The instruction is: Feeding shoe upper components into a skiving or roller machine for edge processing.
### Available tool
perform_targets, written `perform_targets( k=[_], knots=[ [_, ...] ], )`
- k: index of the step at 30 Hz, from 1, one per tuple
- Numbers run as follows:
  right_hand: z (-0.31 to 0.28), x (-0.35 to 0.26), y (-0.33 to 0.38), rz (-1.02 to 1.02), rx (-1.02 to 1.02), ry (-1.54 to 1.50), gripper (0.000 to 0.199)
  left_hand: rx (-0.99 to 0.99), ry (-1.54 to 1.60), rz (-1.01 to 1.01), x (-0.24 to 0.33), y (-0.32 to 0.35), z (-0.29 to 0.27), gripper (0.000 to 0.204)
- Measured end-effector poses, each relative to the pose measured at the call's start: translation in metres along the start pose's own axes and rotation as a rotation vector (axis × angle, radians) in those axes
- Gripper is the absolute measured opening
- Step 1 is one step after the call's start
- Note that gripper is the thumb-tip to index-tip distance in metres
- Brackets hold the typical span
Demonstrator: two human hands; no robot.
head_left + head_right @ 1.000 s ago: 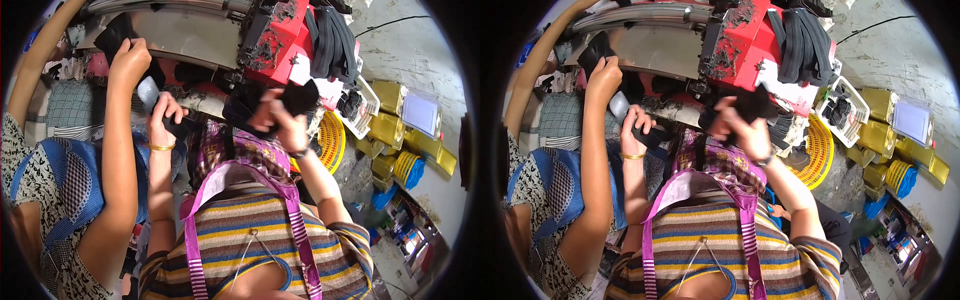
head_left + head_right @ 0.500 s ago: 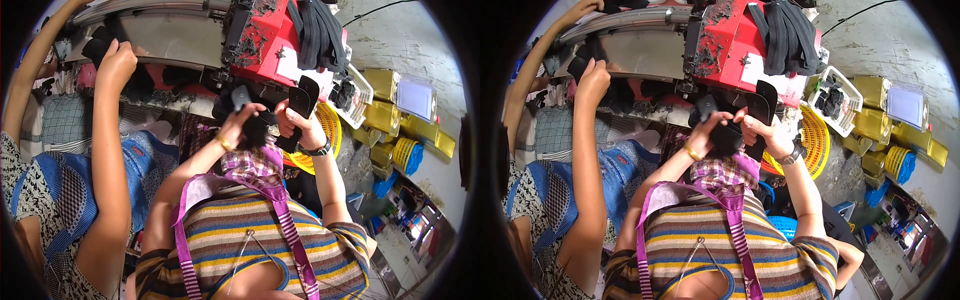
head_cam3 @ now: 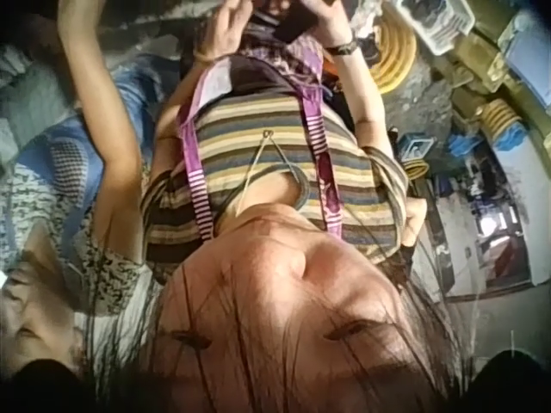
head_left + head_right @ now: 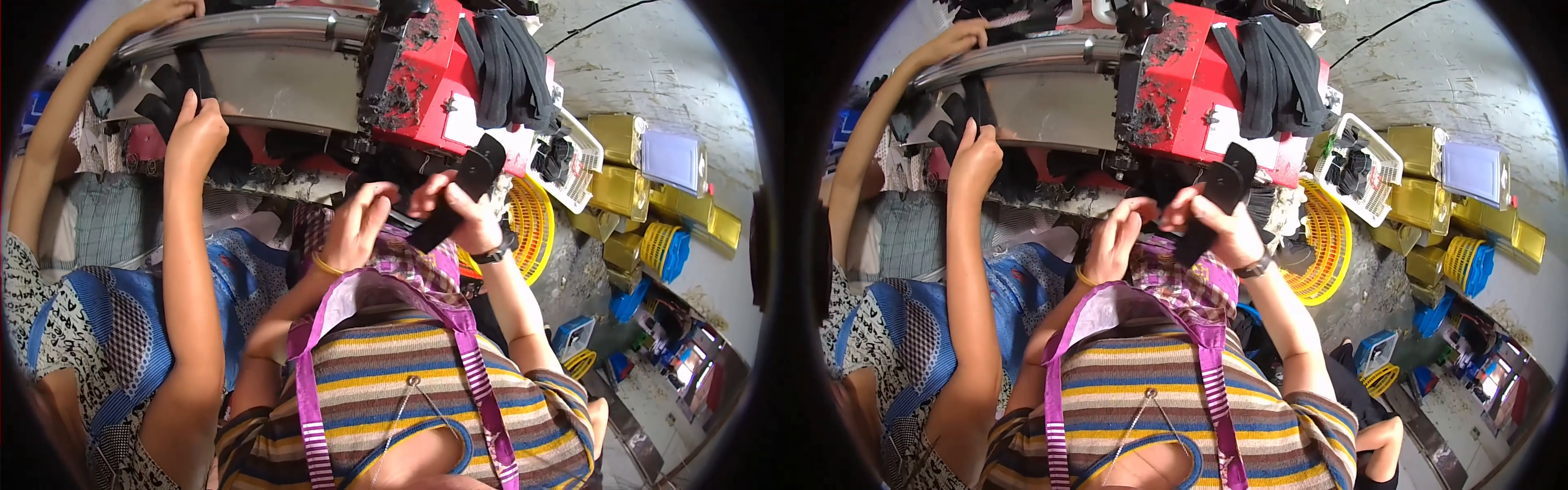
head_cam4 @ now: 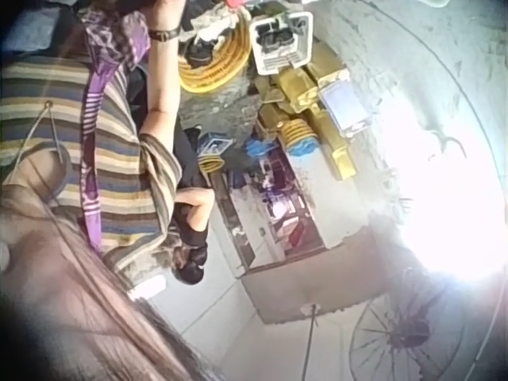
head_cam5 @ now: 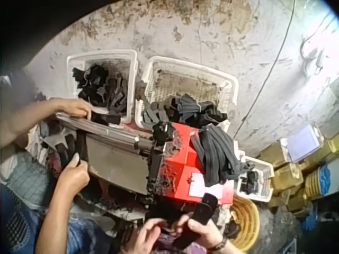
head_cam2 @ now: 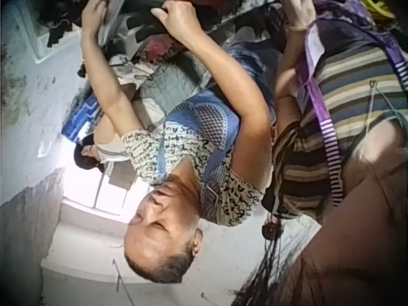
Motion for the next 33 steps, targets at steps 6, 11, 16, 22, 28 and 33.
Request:
perform_targets(
  k=[6,11,16,22,28,33],
  knots=[
    [0.069,0.004,-0.038,-0.321,-0.142,0.141,0.039,0.107,-0.072,-0.07,0.012,0.006,-0.007,0.045],
    [0.096,0.005,-0.079,-0.323,-0.127,0.0,0.039,-0.25,0.515,-0.316,0.024,0.012,-0.047,0.028],
    [0.123,-0.008,-0.12,-0.619,-0.488,0.837,0.043,0.293,-0.058,-0.066,0.032,-0.006,-0.101,0.025],
    [0.175,-0.128,-0.186,-0.873,-0.588,1.085,0.026,0.38,0.068,-0.327,0.026,-0.042,-0.145,0.019],
    [0.124,-0.091,-0.311,-0.442,-0.922,1.222,0.024,0.258,-0.278,-0.595,0.049,-0.08,-0.163,0.028],
    [0.102,-0.033,-0.349,-0.143,-1.239,1.294,0.023,0.17,0.145,-0.533,0.044,-0.066,-0.161,0.033]
  ],
)
Point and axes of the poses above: each hand's wrist, its own y-axis away from the middle knuckle, its own z-axis out of the palm, x = y × z, the point moved 4 cm from there along -y, towards the middle knuckle, and after that the axes turned 15 degrees about -z, right-handed, at the moved point
